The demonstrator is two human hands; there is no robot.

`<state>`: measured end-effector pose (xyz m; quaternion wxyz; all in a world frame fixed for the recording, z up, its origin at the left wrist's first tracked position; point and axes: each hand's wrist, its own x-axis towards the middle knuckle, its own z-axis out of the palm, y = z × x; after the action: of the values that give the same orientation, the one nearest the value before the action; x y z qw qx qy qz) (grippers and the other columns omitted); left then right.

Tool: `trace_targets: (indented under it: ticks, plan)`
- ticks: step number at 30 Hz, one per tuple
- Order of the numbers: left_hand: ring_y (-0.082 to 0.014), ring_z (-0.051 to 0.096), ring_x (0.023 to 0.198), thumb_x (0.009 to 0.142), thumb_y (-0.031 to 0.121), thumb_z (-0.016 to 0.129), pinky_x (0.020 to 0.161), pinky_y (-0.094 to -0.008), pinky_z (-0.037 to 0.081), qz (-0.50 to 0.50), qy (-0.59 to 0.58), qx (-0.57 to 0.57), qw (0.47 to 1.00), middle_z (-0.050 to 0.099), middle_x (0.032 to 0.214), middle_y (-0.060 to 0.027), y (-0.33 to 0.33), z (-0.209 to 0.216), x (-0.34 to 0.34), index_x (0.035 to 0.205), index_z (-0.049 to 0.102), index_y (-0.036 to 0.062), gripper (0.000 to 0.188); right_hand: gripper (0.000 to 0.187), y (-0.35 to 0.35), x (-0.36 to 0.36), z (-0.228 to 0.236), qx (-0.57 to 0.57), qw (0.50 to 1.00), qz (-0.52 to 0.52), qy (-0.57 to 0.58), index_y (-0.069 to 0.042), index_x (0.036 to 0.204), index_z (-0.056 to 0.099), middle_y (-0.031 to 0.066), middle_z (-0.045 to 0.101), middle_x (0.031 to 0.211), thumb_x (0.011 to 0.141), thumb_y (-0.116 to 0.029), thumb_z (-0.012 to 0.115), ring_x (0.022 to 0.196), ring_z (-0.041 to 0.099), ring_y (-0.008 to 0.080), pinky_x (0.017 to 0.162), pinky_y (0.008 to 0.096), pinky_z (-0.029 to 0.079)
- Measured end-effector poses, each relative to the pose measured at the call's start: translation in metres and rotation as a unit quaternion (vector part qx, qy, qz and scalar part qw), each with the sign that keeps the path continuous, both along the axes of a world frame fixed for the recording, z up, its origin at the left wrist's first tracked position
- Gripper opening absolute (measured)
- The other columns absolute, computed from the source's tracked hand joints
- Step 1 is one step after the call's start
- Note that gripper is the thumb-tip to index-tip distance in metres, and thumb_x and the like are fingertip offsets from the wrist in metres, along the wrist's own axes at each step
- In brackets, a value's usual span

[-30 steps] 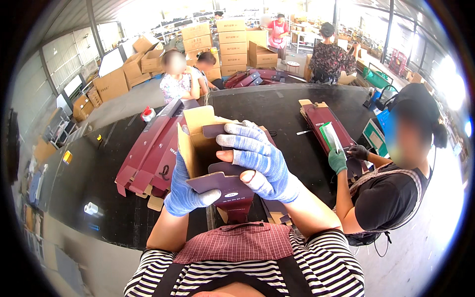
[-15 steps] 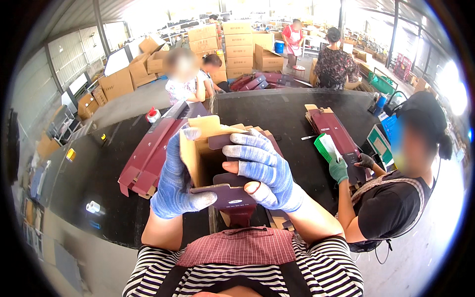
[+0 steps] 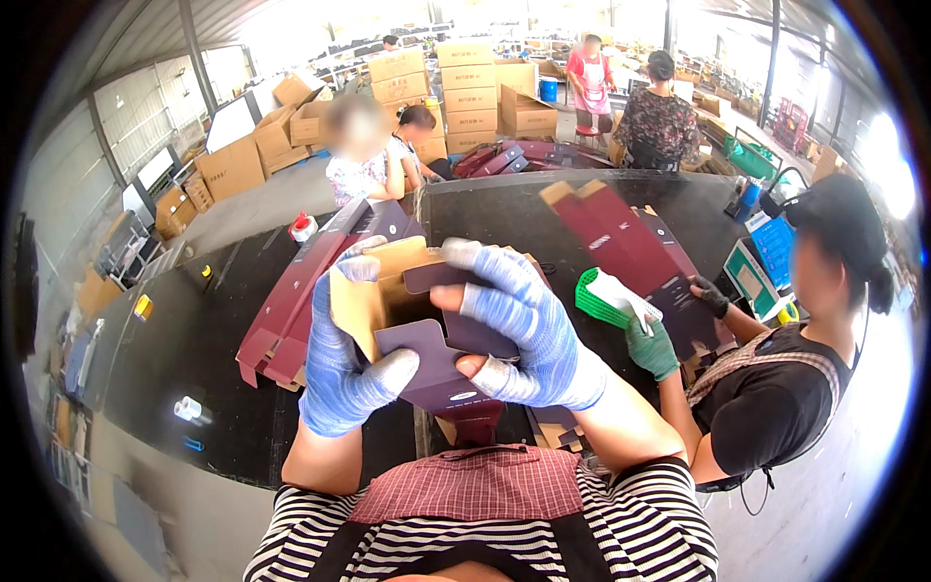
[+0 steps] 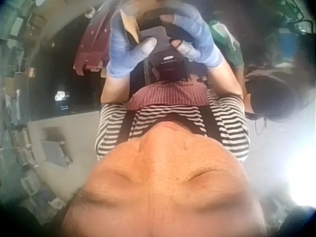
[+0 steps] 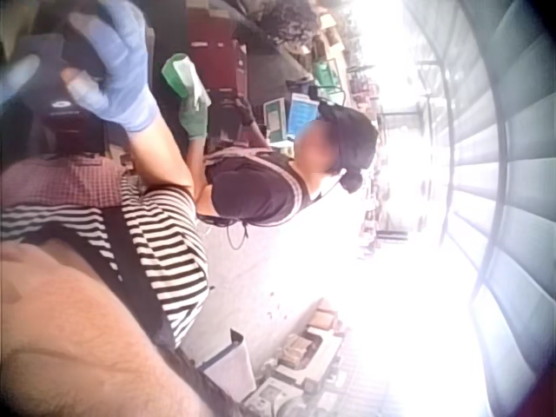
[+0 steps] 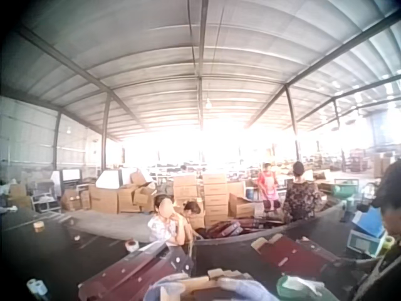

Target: The person manually folds and shapes pre-cut cardboard wine boxes by hand, interlocking the bottom and top flaps to form stable boxes, and then arranges them onto a stack on the work table.

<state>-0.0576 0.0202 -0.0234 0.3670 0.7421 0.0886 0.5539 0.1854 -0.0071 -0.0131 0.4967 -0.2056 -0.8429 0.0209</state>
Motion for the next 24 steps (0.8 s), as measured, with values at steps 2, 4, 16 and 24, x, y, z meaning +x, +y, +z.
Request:
trace_targets:
  ticks: [2,4,16,24]
  plan:
    - [-0.0308,0.049,0.135,0.082,0.018,0.083,0.114,-0.0439,0.039,0.009,-0.033,0.008,0.999,0.043,0.146,-0.0191,-0.005,0.002,0.007,0.156,0.028,0.0045,0.093,0.075,-0.004,-0.002,0.008,-0.022,1.000,-0.016,0.001,0.000,0.150,0.050,0.0274,0.040,0.159,0.090,-0.038,0.074,0.145,0.043,0.0436,0.120,0.0494,0.031]
    - [-0.0303,0.050,0.135,0.083,0.019,0.083,0.115,-0.0433,0.039,0.010,-0.014,0.009,1.000,0.044,0.147,-0.0189,-0.006,0.001,0.003,0.157,0.025,0.0017,0.096,0.084,-0.007,0.000,0.023,-0.055,0.996,-0.030,-0.056,0.003,0.156,0.042,0.0279,0.036,0.162,0.088,-0.036,0.074,0.152,0.035,0.0420,0.123,0.0486,0.025]
    - [-0.0310,0.052,0.131,0.092,0.026,0.073,0.115,-0.0436,0.039,0.092,0.088,0.046,0.991,0.050,0.145,-0.0215,-0.011,0.004,-0.007,0.155,0.031,-0.0072,0.083,0.043,-0.001,-0.010,0.031,0.013,0.990,0.031,-0.138,-0.010,0.135,0.066,0.0166,0.056,0.147,0.094,-0.024,0.064,0.135,0.054,0.0401,0.116,0.0554,0.035]
    - [-0.0332,0.053,0.134,0.091,0.024,0.073,0.115,-0.0459,0.040,0.050,0.028,0.100,0.993,0.051,0.145,-0.0232,-0.006,0.001,-0.001,0.160,0.026,-0.0038,0.088,0.033,-0.009,-0.010,0.030,0.018,0.984,-0.014,-0.176,-0.014,0.123,0.076,0.0116,0.064,0.138,0.095,-0.028,0.065,0.133,0.056,0.0350,0.117,0.0558,0.034]
